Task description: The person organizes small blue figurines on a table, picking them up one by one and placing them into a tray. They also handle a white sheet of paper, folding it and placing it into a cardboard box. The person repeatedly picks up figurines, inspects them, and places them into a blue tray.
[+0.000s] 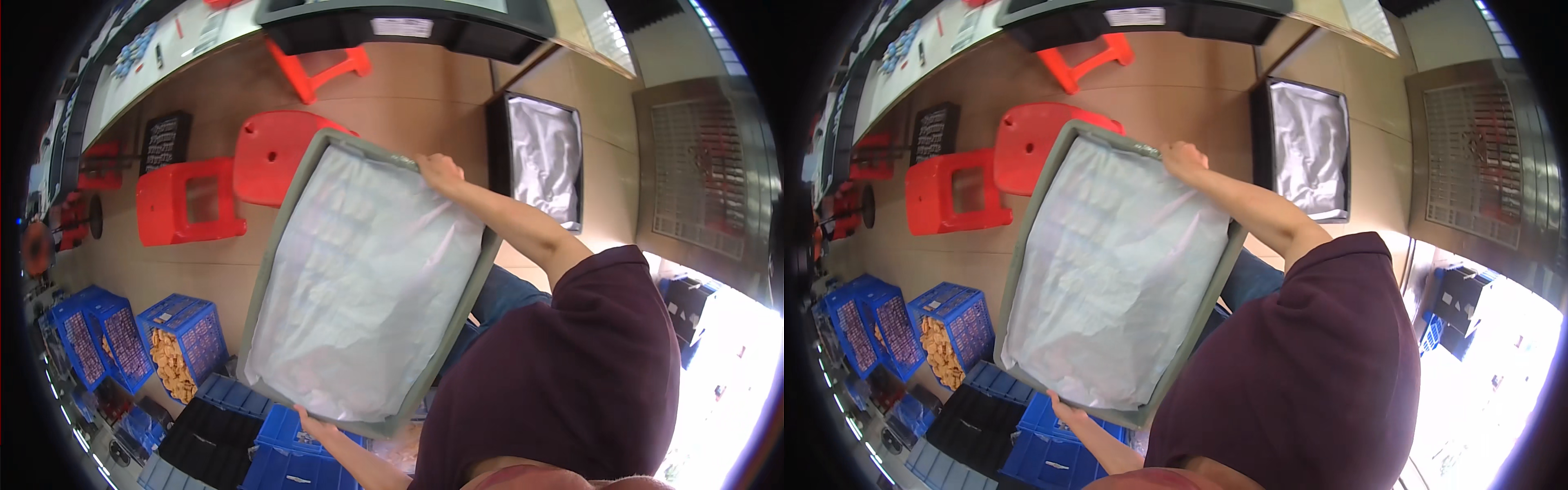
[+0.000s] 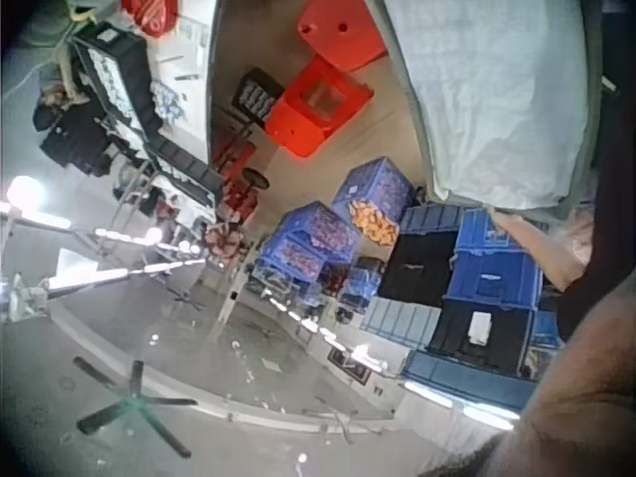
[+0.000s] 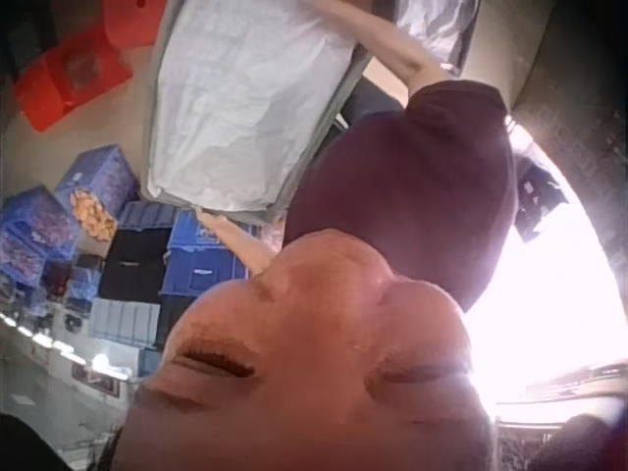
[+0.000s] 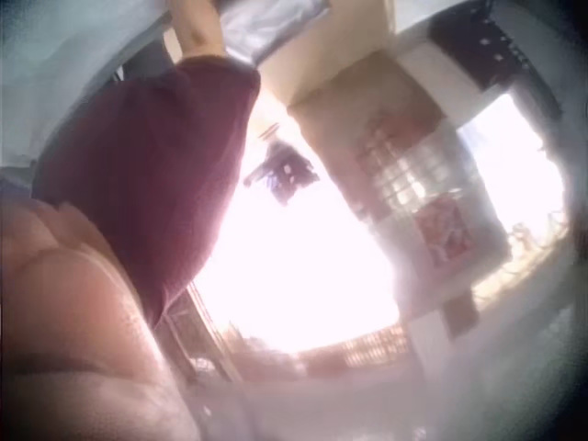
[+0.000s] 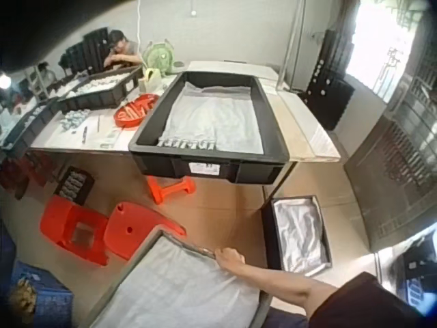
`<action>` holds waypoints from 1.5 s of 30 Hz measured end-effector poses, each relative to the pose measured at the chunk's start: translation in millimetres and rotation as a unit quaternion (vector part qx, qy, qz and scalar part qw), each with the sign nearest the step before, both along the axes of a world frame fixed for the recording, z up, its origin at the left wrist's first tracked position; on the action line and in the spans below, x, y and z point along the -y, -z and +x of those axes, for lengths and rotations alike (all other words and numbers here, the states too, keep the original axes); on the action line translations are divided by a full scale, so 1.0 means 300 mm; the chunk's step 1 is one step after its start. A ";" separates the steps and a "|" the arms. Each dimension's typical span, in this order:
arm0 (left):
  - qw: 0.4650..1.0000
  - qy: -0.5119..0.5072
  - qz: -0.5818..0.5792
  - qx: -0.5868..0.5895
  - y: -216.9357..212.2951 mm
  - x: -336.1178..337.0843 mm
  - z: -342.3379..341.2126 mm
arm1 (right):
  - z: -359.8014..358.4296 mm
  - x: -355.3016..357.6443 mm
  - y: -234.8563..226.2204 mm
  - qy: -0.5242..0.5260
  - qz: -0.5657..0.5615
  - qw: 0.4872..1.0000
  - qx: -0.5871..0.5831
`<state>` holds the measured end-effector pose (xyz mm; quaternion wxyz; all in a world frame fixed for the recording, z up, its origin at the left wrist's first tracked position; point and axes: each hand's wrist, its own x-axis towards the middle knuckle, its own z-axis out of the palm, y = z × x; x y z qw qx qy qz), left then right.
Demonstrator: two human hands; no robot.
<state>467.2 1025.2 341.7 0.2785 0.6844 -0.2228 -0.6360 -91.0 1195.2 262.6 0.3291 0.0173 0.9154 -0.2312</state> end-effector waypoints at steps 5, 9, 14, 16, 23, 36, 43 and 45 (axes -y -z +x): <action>0.996 -0.039 -0.016 0.079 -0.123 -0.342 0.075 | 0.038 -0.270 -0.080 -0.027 -0.042 0.997 0.056; 0.989 -0.090 0.000 0.117 -0.183 -0.734 -0.014 | 0.012 -0.533 -0.119 -0.058 -0.035 0.997 0.041; 0.994 -0.063 -0.044 0.077 -0.060 -1.121 0.012 | -0.123 -0.888 -0.193 -0.053 -0.026 0.998 -0.011; 0.999 -0.046 -0.015 -0.007 -0.011 -1.256 -0.030 | -0.176 -1.054 -0.207 -0.048 -0.008 0.998 -0.035; 0.994 -0.082 0.036 -0.062 0.157 -1.688 -0.157 | -0.224 -1.565 -0.263 -0.028 0.027 0.995 -0.090; 0.981 -0.149 0.124 -0.002 0.107 -2.282 -0.165 | -0.264 -2.057 0.002 -0.064 0.053 0.997 -0.009; 0.967 -0.218 0.125 0.047 0.124 -2.491 -0.469 | -0.595 -2.134 0.261 -0.111 -0.001 0.994 -0.016; 0.969 -0.226 0.094 0.022 0.172 -2.577 -0.607 | -0.735 -2.115 0.321 -0.133 0.001 0.991 0.000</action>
